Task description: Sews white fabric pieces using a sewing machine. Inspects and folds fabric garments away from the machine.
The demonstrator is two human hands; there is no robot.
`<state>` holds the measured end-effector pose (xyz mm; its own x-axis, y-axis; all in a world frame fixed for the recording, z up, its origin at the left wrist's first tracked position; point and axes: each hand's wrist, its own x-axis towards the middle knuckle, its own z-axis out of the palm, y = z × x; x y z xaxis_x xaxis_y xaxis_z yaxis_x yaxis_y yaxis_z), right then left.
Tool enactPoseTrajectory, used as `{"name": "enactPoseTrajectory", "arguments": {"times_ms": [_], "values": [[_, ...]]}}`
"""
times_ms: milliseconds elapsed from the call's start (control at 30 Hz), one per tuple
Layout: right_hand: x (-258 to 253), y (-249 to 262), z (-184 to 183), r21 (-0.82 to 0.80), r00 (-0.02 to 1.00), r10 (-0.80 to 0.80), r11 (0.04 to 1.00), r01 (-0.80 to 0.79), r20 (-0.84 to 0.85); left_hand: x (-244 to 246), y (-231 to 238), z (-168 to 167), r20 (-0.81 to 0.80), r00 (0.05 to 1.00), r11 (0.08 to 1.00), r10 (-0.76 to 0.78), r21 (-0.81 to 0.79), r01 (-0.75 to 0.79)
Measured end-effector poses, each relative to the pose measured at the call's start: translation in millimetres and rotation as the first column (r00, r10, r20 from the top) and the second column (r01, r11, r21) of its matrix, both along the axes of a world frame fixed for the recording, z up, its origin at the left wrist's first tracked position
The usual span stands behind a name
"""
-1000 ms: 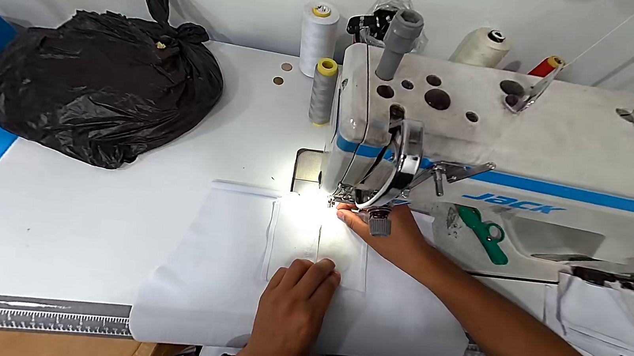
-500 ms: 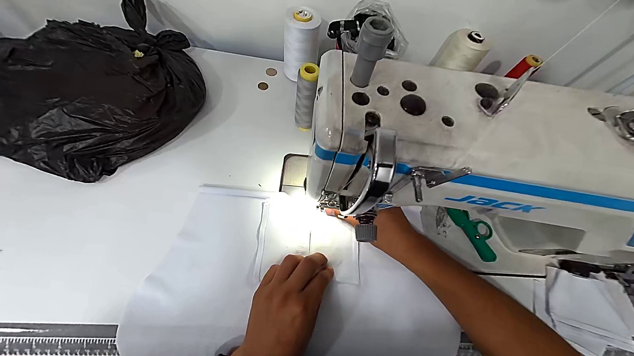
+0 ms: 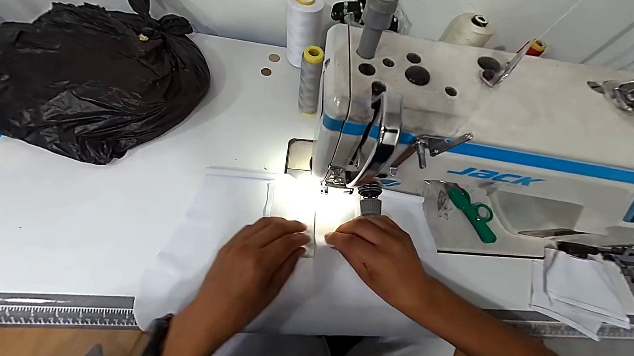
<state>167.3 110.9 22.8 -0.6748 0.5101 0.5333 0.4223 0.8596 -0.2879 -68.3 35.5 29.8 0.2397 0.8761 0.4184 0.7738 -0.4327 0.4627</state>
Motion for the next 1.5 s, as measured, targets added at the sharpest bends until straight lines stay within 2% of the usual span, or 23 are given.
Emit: {"name": "enactPoseTrajectory", "arguments": {"times_ms": [133, 333, 500, 667, 767, 1200, 1500], "values": [[1, -4, -4, 0.025, 0.999, 0.013, 1.000, -0.014, 0.034, -42, -1, -12, -0.195, 0.971, 0.990, -0.142, -0.030, 0.139], [3, -7, -6, 0.054, 0.998, 0.003, 0.999, -0.006, 0.066, -59, 3, -16, -0.298, 0.917, 0.964, -0.266, -0.069, 0.257], [3, -9, -10, 0.018, 0.997, 0.016, 1.000, -0.017, 0.073, -61, 6, -16, -0.319, 0.896, 0.951, -0.308, -0.096, 0.293], [13, -30, -11, -0.063, 0.969, -0.024, 0.997, 0.040, 0.246, -66, 9, -17, -0.330, 0.872, 0.932, -0.361, -0.105, 0.346], [16, -32, -13, -0.086, 0.962, -0.032, 0.995, 0.058, 0.270, -68, 13, -18, -0.330, 0.867, 0.927, -0.374, -0.115, 0.356], [9, 44, -12, -0.074, 0.964, -0.004, 0.997, 0.025, 0.267, -82, 83, -12, -0.309, 0.878, 0.930, -0.366, -0.072, 0.361], [12, 49, -13, -0.103, 0.952, -0.028, 0.993, 0.063, 0.306, -83, 94, -9, -0.289, 0.881, 0.926, -0.374, -0.061, 0.374]]}}
